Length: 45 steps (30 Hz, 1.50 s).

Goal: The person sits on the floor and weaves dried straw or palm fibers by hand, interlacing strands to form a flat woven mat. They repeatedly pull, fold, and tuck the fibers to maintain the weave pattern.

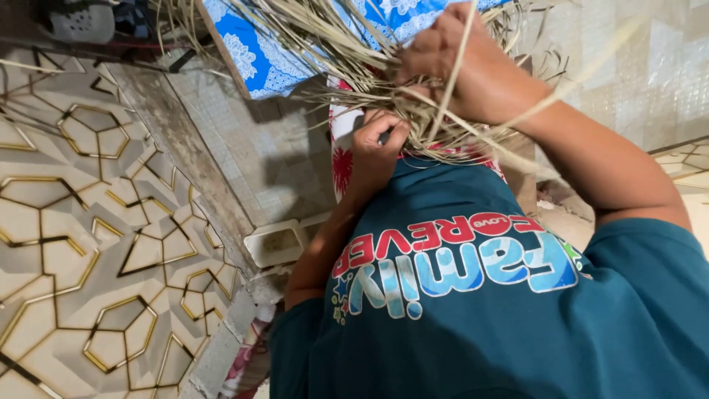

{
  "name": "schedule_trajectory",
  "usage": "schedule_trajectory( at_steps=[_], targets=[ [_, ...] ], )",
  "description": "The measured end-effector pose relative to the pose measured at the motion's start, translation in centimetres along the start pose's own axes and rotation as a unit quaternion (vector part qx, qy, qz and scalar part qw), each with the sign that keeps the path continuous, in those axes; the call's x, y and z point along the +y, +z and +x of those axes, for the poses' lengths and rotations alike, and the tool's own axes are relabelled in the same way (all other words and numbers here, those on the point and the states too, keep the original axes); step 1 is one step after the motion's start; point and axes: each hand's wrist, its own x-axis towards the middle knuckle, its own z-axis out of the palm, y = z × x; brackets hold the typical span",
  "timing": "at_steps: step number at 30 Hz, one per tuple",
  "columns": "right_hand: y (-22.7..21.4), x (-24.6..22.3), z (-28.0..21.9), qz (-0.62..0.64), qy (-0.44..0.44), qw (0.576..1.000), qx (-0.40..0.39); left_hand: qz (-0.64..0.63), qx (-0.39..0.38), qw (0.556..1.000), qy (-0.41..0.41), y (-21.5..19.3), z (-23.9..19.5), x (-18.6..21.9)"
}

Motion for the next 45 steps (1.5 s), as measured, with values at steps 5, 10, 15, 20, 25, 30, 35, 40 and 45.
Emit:
schedule_trajectory(
  at_steps=[5, 10, 15, 20, 25, 30, 35, 40, 45],
  targets=[
    [0.0, -0.3, -2.4, -0.081, -0.017, 0.993, -0.08, -0.005, -0.013, 1.0, -0.018, 0.1, 0.7, 1.1],
    [0.0, -0.3, -3.3, -0.156, -0.073, 0.985, -0.032, -0.014, -0.026, 0.998, -0.061, 0.2, 0.7, 1.7],
    [-1.2, -3.4, -3.9, -0.241, -0.044, 0.966, -0.089, -0.029, -0.026, 0.99, -0.132, 0.2, 1.0, 2.4],
    [2.5, -2.8, -8.2, -0.06, 0.005, 0.998, 0.025, -0.04, 0.025, 0.997, -0.053, 1.6, 0.7, 0.4],
    [3.5, -3.6, -8.7, 0.184, 0.174, 0.965, 0.074, -0.079, 0.031, 0.994, -0.068, 2.0, 0.9, 2.0],
    [4.5, -4.9, -8.8, 0.419, 0.275, 0.858, 0.114, -0.106, -0.006, 0.991, -0.081, 1.6, 1.3, 3.4],
    [4.9, -3.5, -9.2, 0.435, 0.162, 0.884, 0.052, -0.05, -0.115, 0.987, -0.102, 1.2, 3.2, 1.1],
    [9.7, -2.4, -11.4, 0.408, 0.121, 0.899, 0.106, -0.02, -0.248, 0.953, -0.172, -3.7, 9.2, 4.5],
    [7.4, -3.5, -10.0, 0.381, 0.089, 0.915, 0.096, -0.149, -0.104, 0.959, -0.219, -6.8, 15.2, 2.4]
  ],
)
